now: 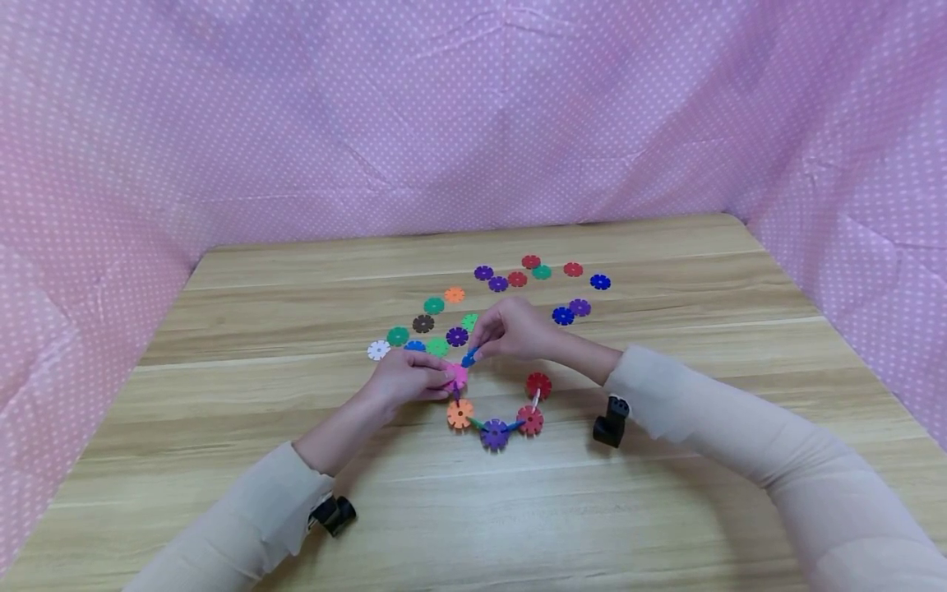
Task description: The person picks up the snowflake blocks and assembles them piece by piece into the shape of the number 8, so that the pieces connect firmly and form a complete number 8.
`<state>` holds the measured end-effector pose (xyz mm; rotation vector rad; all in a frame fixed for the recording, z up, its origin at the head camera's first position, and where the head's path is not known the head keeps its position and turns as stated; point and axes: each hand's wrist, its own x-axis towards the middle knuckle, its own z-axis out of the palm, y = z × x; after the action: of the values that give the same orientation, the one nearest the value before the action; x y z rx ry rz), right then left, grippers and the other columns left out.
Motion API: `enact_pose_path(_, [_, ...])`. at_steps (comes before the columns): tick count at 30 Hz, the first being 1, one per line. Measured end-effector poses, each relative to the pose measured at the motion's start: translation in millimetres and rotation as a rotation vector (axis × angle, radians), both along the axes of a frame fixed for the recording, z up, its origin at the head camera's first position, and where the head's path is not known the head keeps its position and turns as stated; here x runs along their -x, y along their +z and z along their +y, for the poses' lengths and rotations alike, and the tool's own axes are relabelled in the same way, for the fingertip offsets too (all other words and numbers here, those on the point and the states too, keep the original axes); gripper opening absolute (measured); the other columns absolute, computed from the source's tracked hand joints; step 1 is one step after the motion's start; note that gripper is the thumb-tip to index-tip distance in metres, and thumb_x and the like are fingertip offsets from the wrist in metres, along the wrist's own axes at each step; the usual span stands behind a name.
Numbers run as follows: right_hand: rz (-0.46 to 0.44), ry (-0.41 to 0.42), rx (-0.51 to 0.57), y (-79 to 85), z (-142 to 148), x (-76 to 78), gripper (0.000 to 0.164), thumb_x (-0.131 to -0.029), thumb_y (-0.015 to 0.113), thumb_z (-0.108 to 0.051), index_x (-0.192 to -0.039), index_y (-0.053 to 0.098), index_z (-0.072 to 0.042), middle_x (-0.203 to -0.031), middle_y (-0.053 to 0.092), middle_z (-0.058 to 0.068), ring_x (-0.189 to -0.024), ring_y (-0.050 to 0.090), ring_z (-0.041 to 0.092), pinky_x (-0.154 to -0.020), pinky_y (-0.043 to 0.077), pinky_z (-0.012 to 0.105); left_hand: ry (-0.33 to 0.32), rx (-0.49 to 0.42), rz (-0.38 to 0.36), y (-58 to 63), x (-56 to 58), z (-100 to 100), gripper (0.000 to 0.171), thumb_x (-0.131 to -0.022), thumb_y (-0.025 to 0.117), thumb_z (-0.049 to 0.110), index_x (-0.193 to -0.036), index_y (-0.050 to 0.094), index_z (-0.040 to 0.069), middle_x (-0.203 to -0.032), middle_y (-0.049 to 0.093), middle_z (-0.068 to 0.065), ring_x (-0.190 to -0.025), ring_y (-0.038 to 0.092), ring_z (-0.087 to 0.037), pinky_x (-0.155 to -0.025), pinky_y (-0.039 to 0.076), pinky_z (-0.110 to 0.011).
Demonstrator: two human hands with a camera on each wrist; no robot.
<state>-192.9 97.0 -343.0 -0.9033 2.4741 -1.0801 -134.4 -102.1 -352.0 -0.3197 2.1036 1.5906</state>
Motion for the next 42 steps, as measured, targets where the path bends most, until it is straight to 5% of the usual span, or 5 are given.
enact_pose_path(16, [-0.007,0.105,0.096,-9.0,-3,5.4,0.007,-0.079,0.074,0.002,-0.077,0.073,-0.004,-0.080,0.075,0.009,-0.073,0.071,0.011,-0.069,0.059,0.020,0.042,0.071,0.025,-0.7,1.2,7,0.019,-0.087,0.067,0.000,-0.105,0.071,-0.003,-0.097,0.074,-0.016,-0.066,0.067,-0.007,-0.070,0.060,-0.024])
enact_pose_path(24, [-0.033,0.119,0.107,-11.3,-2,10.4,0.006,-0.080,0.073,0.003,-0.081,0.073,-0.003,-0.084,0.076,0.011,-0.078,0.073,0.014,-0.074,0.059,0.020,0.080,-0.036,-0.030,-1.6,0.4,9,0.022,-0.087,0.066,-0.002,-0.109,0.069,-0.005,-0.101,0.073,-0.020,-0.071,0.072,-0.013,-0.074,0.061,-0.026])
enact_pose_path(42, [-0.096,0.184,0.075,-10.2,0,11.9,0.012,-0.078,0.074,0.001,-0.090,0.073,-0.003,-0.091,0.076,0.011,-0.080,0.072,0.012,-0.075,0.059,0.021,-0.005,0.036,-0.011,-2.6,-2.5,4,0.020,-0.089,0.064,0.002,-0.108,0.070,0.000,-0.104,0.072,-0.017,-0.073,0.071,-0.011,-0.074,0.061,-0.027])
